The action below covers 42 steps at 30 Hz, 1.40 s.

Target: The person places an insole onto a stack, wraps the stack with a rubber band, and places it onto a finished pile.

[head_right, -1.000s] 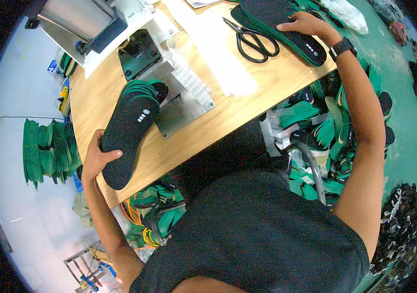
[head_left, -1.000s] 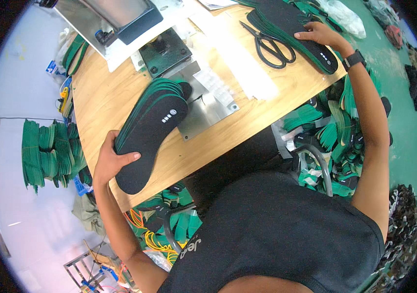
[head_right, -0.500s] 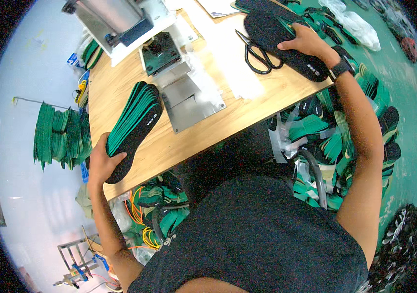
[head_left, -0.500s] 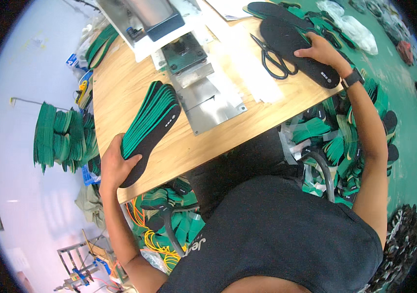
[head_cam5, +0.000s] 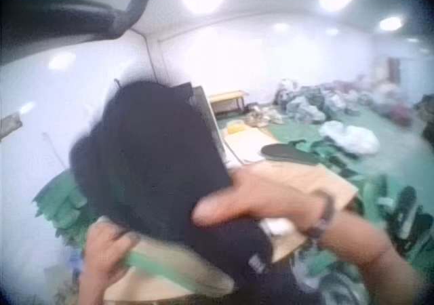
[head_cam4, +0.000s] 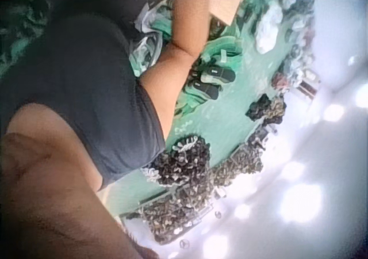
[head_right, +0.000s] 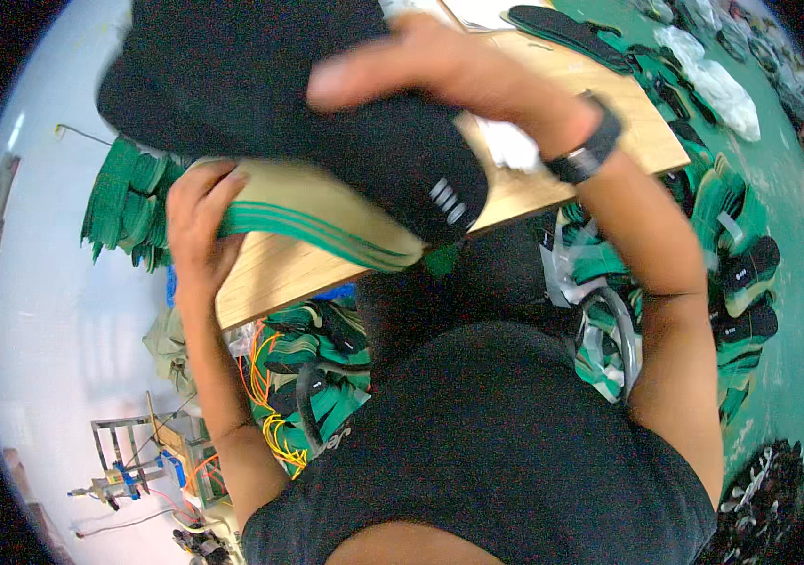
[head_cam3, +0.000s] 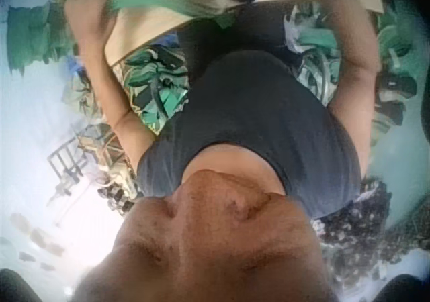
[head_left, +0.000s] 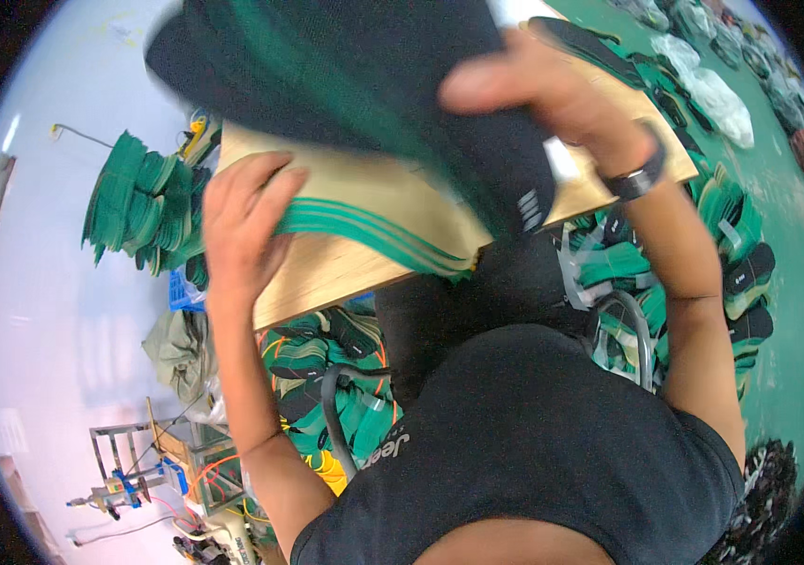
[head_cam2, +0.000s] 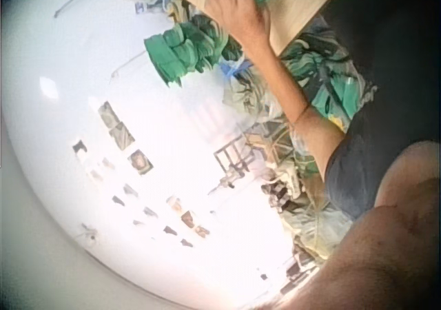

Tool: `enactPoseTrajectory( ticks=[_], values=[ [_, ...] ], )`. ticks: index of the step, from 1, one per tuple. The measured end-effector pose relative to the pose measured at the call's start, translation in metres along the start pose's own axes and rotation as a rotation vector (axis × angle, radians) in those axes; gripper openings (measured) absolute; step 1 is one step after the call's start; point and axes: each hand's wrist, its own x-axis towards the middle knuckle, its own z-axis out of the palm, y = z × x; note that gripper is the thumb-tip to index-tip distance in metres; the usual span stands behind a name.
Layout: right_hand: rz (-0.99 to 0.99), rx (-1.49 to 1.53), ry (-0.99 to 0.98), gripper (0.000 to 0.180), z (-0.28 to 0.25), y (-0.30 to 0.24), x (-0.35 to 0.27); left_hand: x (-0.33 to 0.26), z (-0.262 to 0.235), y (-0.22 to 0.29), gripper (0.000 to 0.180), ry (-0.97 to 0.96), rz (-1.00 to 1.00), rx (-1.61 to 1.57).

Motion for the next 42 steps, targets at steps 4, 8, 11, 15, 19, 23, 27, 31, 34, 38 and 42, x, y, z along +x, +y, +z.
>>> enactPoseTrajectory(
  ticks=[4, 8, 11, 15, 19, 23, 27, 31, 34, 38, 42],
  values=[
    [0.239, 0.339, -0.234, 0.06, 0.027, 0.065, 0.02, -0.007, 0.02, 0.002, 0.041, 0.097, -0.014, 0.013],
    [0.232, 0.297, -0.404, 0.074, 0.044, 0.091, 0.036, -0.033, 0.028, -0.002, 0.04, 0.26, -0.001, 0.086],
    [0.248, 0.222, -0.464, 0.08, 0.067, 0.09, 0.047, -0.078, 0.048, -0.011, 0.043, 0.446, -0.288, -0.201],
    [0.099, -0.202, -0.407, 0.087, 0.089, 0.078, 0.082, -0.123, 0.025, -0.035, 0.057, 0.216, -0.454, -0.075],
    [-0.04, -1.043, -0.4, 0.104, 0.093, 0.097, 0.08, -0.139, 0.019, -0.061, 0.046, 0.55, -0.762, -0.548],
    [-0.158, -1.22, -0.408, 0.105, 0.106, 0.154, 0.072, -0.17, 0.046, -0.063, 0.057, 0.354, -0.79, -0.595],
    [-0.145, -1.205, -0.445, 0.104, 0.108, 0.138, 0.083, -0.164, 0.063, -0.05, 0.084, 0.436, -0.833, -0.79],
    [-0.275, -1.129, -0.373, 0.104, 0.113, 0.152, 0.08, -0.13, 0.061, -0.008, 0.088, 0.479, -0.839, -1.118],
    [-0.241, -1.076, -0.425, 0.105, 0.122, 0.163, 0.083, -0.154, 0.068, -0.02, 0.087, 0.376, -0.756, -0.997],
    [-0.271, -1.079, -0.459, 0.105, 0.114, 0.151, 0.097, -0.159, 0.059, -0.028, 0.097, 0.314, -0.759, -0.809],
    [-0.451, -1.095, -0.354, 0.105, 0.124, 0.164, 0.098, -0.147, 0.057, -0.026, 0.128, 0.101, -0.724, -0.654]
  ],
)
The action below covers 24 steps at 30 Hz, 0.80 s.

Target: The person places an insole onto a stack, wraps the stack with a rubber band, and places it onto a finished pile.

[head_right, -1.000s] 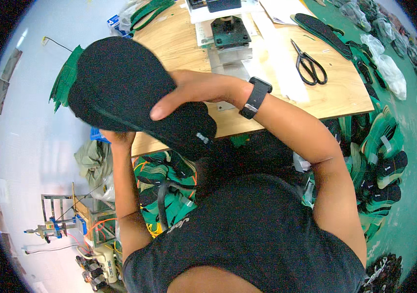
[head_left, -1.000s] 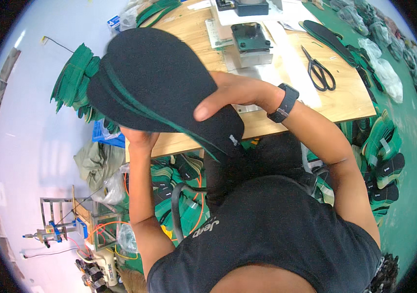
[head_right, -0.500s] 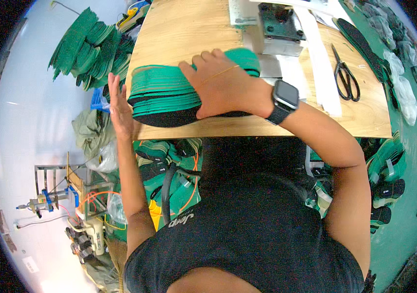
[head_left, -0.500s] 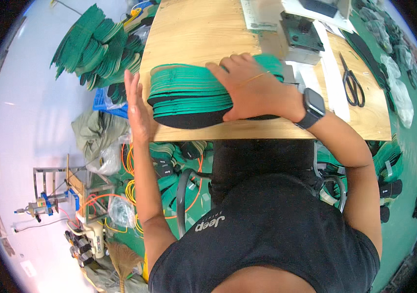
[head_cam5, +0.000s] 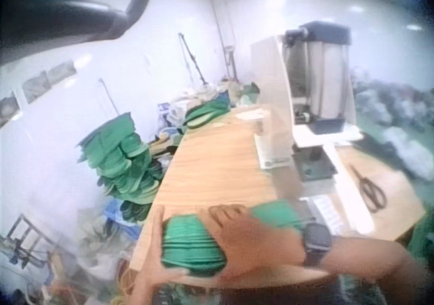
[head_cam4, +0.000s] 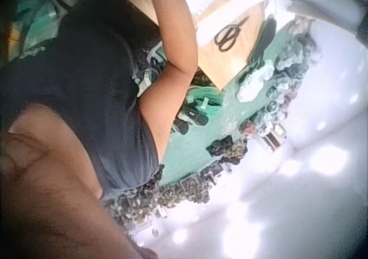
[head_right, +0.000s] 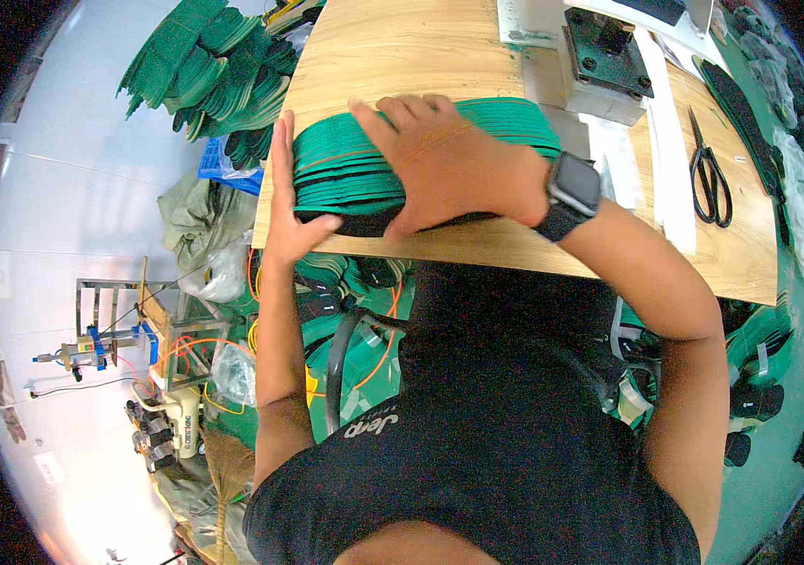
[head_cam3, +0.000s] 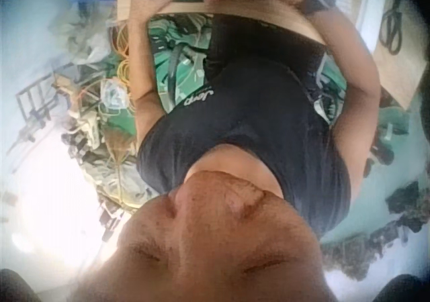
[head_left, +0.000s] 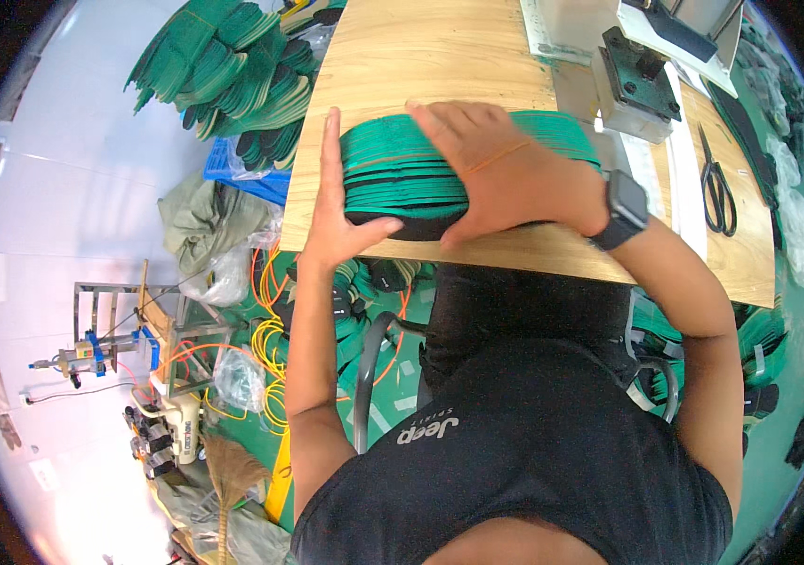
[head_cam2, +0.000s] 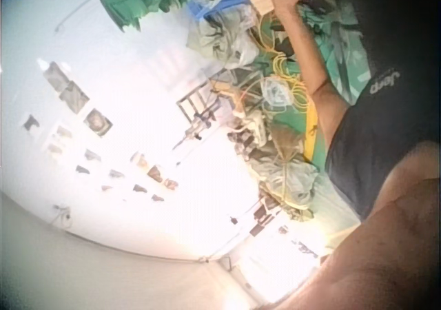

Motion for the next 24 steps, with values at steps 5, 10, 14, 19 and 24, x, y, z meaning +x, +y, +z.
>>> enactPoseTrajectory(
  ticks=[5, 10, 14, 19, 24],
  values=[
    [0.053, 0.076, -0.082, 0.11, 0.0, 0.006, 0.009, 0.002, -0.014, 0.012, 0.117, -0.11, -0.048, 0.096],
    [-0.066, 0.022, 0.029, 0.11, -0.007, 0.002, 0.003, 0.002, -0.009, 0.02, 0.118, -0.03, -0.009, 0.142],
    [0.019, 0.028, -0.149, 0.111, -0.005, 0.01, -0.006, 0.005, -0.009, 0.016, 0.121, -0.041, -0.143, 0.13],
    [0.047, -0.033, -0.23, 0.11, -0.025, 0.001, 0.006, -0.002, -0.009, 0.019, 0.11, 0.038, -0.027, 0.106],
    [0.003, 0.01, -0.05, 0.109, -0.001, -0.005, 0.0, -0.002, 0.005, 0.028, 0.061, 0.061, -0.235, -0.168]
  ],
)
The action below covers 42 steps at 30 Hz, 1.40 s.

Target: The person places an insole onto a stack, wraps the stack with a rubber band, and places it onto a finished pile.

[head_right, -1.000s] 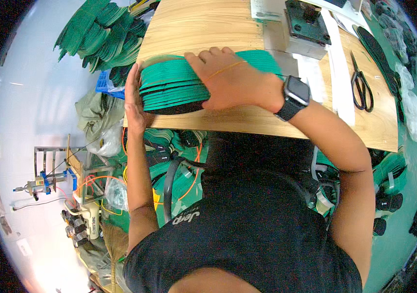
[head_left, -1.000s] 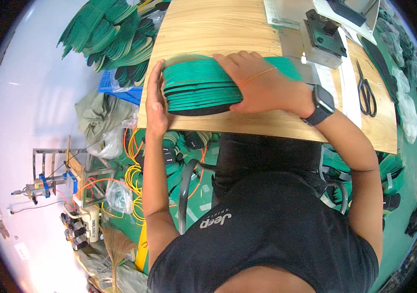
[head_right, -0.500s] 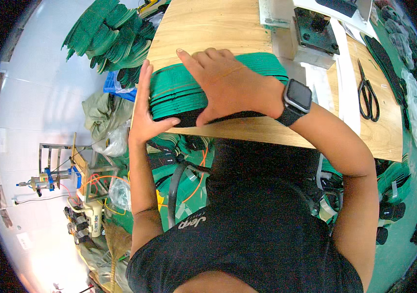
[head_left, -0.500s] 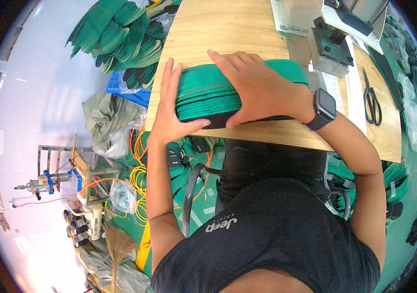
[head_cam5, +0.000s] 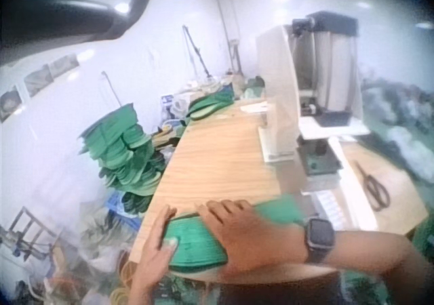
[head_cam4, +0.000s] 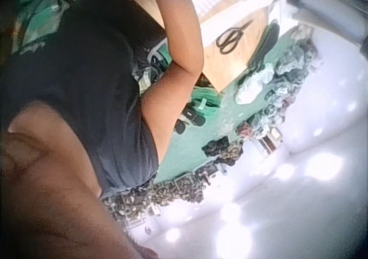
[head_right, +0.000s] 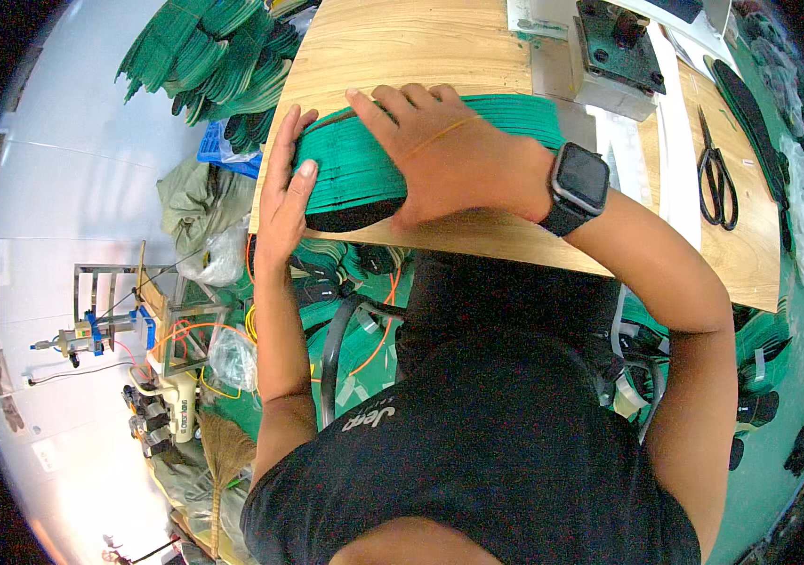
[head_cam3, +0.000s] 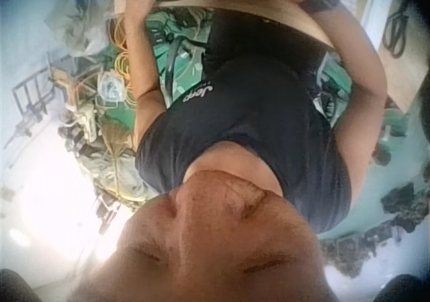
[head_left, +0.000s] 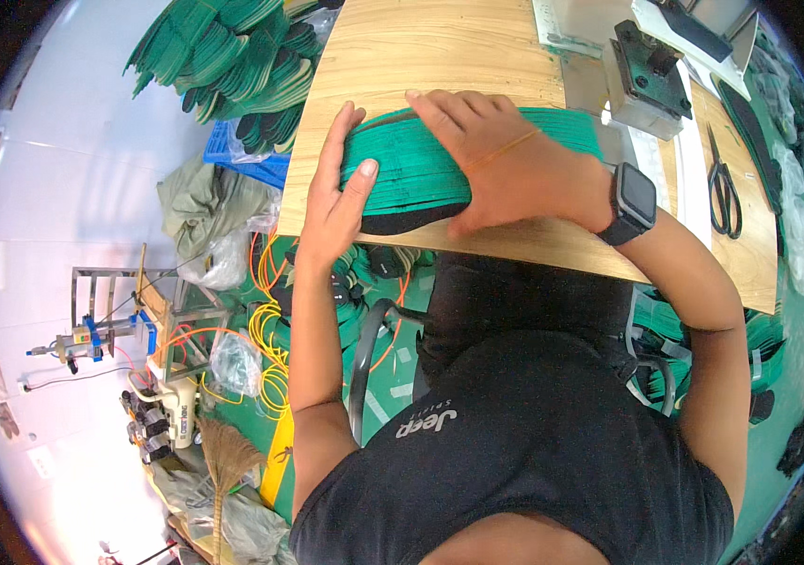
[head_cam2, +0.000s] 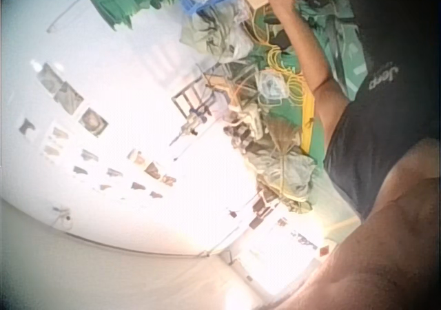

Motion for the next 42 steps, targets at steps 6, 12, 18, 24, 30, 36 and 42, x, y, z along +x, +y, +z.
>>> enactPoseTrajectory(
  ticks=[6, 12, 18, 24, 30, 36, 42],
  values=[
    [0.11, 0.063, -0.173, 0.108, -0.012, 0.0, 0.008, -0.004, -0.003, 0.002, 0.069, 0.048, -0.016, -0.268],
    [0.017, 0.09, -0.058, 0.097, -0.001, 0.007, 0.007, -0.012, 0.007, -0.011, 0.091, 0.046, 0.211, 0.12],
    [0.046, 0.271, -0.089, 0.092, -0.03, -0.011, -0.001, -0.002, -0.017, -0.017, 0.056, 0.216, 0.043, -0.455],
    [-0.221, 1.064, -0.252, 0.09, -0.071, -0.084, -0.01, 0.025, 0.013, 0.049, 0.035, -0.45, 0.21, -0.356],
    [-0.192, 1.29, -0.329, 0.1, -0.061, -0.091, -0.043, 0.021, 0.078, 0.066, 0.035, -0.777, 0.3, -0.619],
    [-0.095, 1.319, -0.351, 0.105, -0.063, -0.08, -0.06, 0.018, 0.092, 0.079, 0.03, -0.748, 0.262, -0.604],
    [-0.087, 1.228, -0.163, 0.103, -0.062, -0.08, -0.074, 0.01, 0.108, 0.089, 0.026, -0.528, 0.135, -0.559]
  ],
)
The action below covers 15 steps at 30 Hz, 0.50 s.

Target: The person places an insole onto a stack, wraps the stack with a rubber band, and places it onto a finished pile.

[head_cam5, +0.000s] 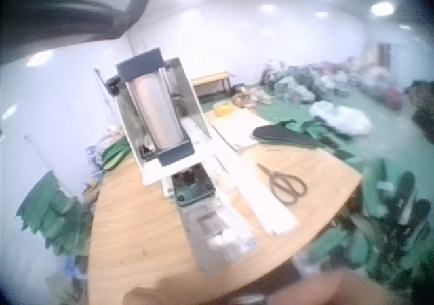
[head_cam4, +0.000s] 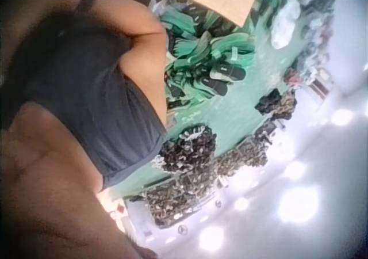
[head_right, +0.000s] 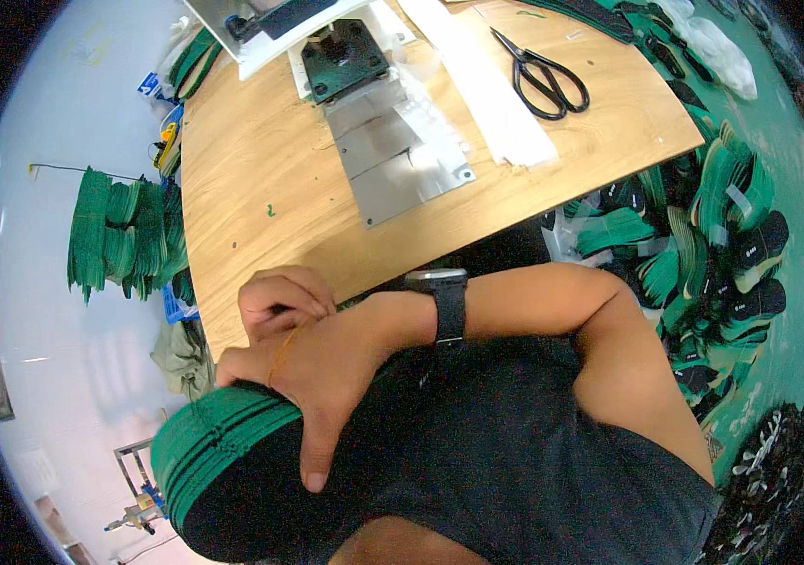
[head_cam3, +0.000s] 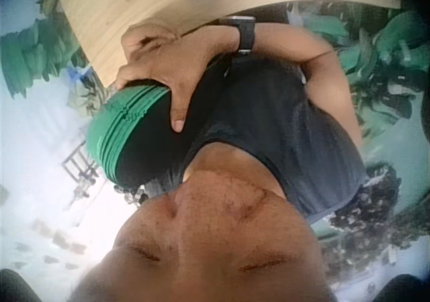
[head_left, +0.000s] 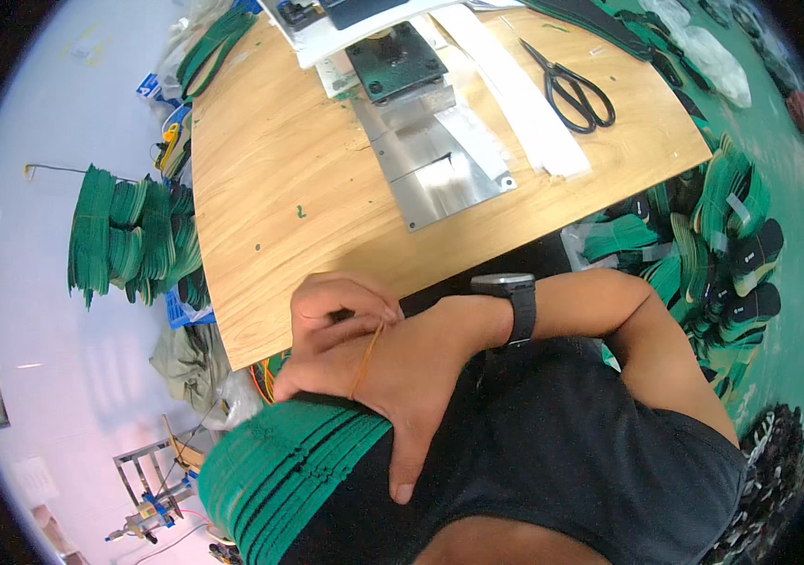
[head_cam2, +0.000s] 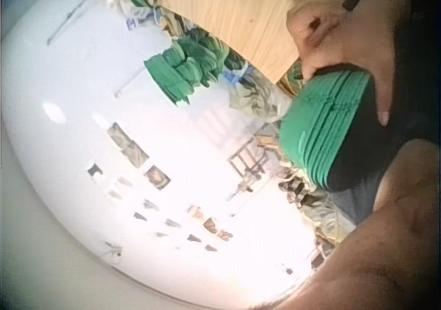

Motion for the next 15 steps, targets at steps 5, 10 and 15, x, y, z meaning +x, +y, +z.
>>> enactPoseTrajectory(
  ticks=[5, 10, 15],
  values=[
    [-0.102, 0.084, 0.087, 0.096, -0.001, -0.001, -0.013, 0.021, 0.015, -0.014, 0.016, 0.342, 0.056, -0.324],
    [-0.209, -0.546, 0.383, 0.091, -0.026, -0.032, -0.059, 0.023, -0.067, 0.026, 0.02, 0.263, 0.3, -0.326],
    [0.216, -0.957, 0.614, 0.098, -0.036, -0.067, -0.109, 0.041, -0.073, 0.034, 0.012, -0.223, -0.115, 0.498]
  ],
)
